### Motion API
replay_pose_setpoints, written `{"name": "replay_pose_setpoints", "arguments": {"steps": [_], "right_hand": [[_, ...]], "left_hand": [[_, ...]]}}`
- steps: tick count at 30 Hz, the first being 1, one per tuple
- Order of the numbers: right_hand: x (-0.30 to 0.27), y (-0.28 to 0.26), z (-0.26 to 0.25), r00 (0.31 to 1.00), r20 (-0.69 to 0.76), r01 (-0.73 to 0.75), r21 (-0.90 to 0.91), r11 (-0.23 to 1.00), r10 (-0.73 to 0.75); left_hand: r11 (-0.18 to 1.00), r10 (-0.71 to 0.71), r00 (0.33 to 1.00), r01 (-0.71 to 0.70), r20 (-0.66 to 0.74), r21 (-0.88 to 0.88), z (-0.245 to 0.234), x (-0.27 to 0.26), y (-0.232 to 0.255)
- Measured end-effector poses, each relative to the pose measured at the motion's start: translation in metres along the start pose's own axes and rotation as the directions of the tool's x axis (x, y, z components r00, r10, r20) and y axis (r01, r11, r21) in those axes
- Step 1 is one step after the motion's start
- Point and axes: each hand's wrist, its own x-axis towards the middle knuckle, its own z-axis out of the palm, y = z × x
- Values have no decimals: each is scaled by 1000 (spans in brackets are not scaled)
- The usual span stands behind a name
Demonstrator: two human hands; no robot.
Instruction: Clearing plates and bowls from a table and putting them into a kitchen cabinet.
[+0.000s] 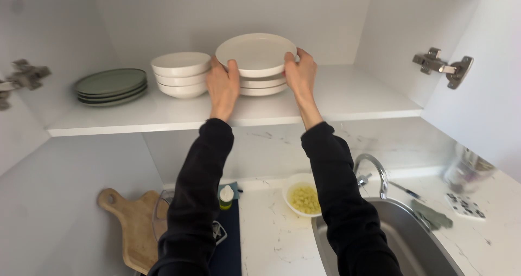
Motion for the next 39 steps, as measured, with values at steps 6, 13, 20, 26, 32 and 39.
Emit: {"name": "replay_pose_setpoints", "arguments": {"steps": [6, 13, 20, 26, 32, 39], "right_hand": [[35, 44, 10, 1000, 26, 1, -232, 973, 5], [24, 50, 10, 997, 71, -19, -306, 952, 42], [-14, 7, -5, 992, 122, 70, -324, 943, -32], [-61, -44, -24, 983, 132, 171, -419, 892, -127], [-113, -38, -26, 904, 140, 404, -593, 697, -404], [-163, 5, -36, 834, 268, 519, -678, 520, -483]], "left_hand": [[986, -116, 992, 110, 43, 124, 9, 12, -20], [973, -181, 979, 165, 92, 159, 21, 21, -49], [977, -120, 986, 98, 112, 190, 6, -3, -20], [915, -19, 991, -35, 131, 402, -5, -36, 7], [778, 234, 969, -236, 80, 582, 6, -83, 10], [720, 360, 913, -402, 190, 566, 2, -134, 8]]}}
